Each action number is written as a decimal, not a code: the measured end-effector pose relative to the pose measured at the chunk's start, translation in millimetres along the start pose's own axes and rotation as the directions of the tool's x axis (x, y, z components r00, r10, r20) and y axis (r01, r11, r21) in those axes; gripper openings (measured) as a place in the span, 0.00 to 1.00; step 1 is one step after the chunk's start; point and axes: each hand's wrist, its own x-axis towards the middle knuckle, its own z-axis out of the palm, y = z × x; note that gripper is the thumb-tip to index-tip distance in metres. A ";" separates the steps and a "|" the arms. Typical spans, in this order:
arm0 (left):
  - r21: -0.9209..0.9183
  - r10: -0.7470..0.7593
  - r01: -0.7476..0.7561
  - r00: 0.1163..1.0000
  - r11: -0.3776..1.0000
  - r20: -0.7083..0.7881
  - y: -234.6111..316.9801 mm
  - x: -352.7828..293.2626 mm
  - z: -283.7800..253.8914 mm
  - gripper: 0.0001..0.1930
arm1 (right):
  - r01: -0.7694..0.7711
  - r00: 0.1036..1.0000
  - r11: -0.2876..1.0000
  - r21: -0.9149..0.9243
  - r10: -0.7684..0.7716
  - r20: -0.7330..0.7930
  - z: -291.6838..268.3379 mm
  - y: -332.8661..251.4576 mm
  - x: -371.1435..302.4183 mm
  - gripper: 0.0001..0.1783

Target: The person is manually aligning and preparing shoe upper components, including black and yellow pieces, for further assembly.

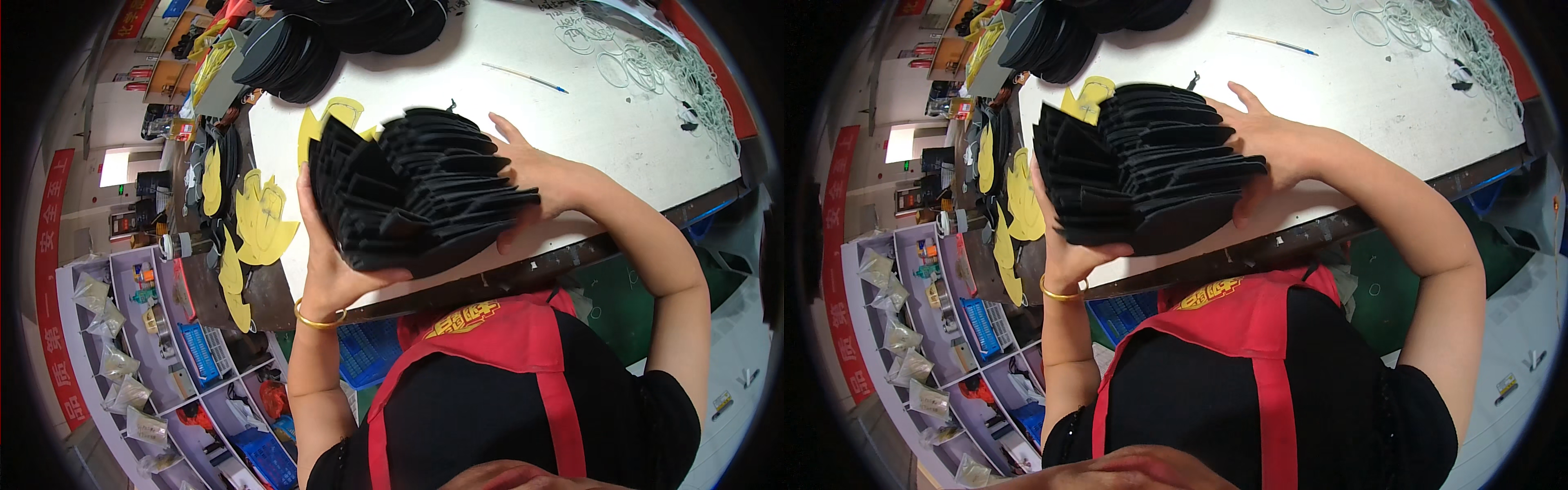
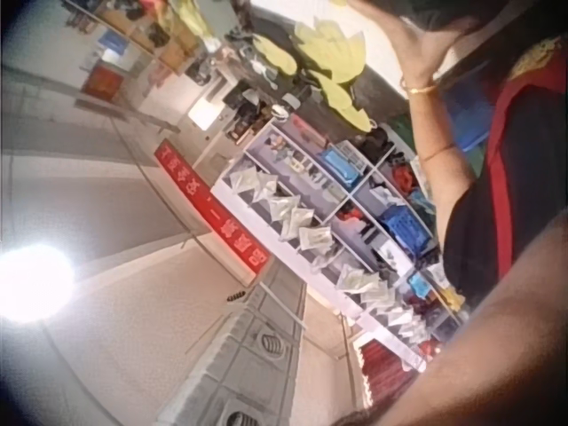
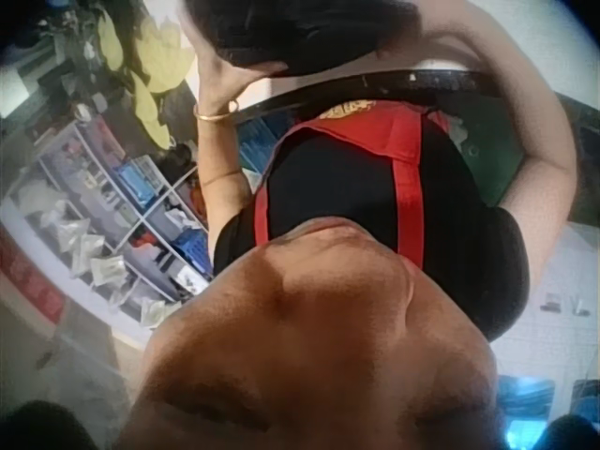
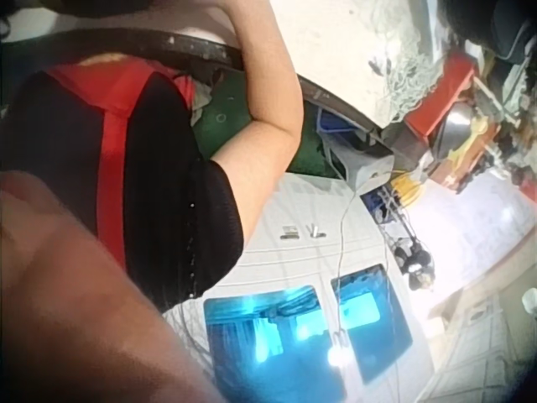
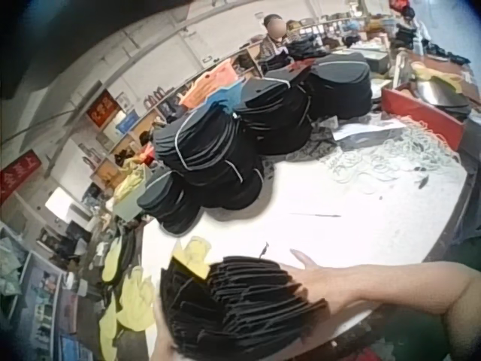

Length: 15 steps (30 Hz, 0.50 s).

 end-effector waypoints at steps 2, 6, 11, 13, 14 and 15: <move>0.066 0.099 -0.101 0.994 0.993 0.036 -0.9 -2.0 -5.9 0.85 | -0.025 0.998 0.998 0.056 0.021 0.061 -10.2 -7.5 1.3 0.52; 0.224 0.216 -0.237 0.969 0.945 0.117 16.4 -14.1 8.8 0.87 | -0.004 0.997 0.996 -0.085 -0.002 -0.074 10.7 -13.9 8.9 0.57; 0.006 -0.066 0.066 0.991 0.998 0.120 9.6 -15.0 9.9 0.82 | -0.010 0.993 0.999 -0.047 0.005 -0.114 12.1 -7.6 -0.1 0.57; 0.192 0.036 -0.054 0.994 0.980 0.100 13.2 -20.1 13.2 0.74 | 0.109 0.944 0.994 -0.015 -0.108 -0.311 32.9 7.5 -1.1 0.50; 0.165 -0.028 0.017 0.997 0.986 0.069 12.3 -25.7 11.9 0.74 | 0.167 0.934 0.979 0.114 -0.121 -0.335 26.3 2.5 8.8 0.43; 0.074 -0.170 0.167 0.985 0.983 0.033 3.6 -36.0 1.4 0.73 | 0.175 0.956 0.971 0.165 -0.127 -0.265 2.3 -13.3 10.5 0.43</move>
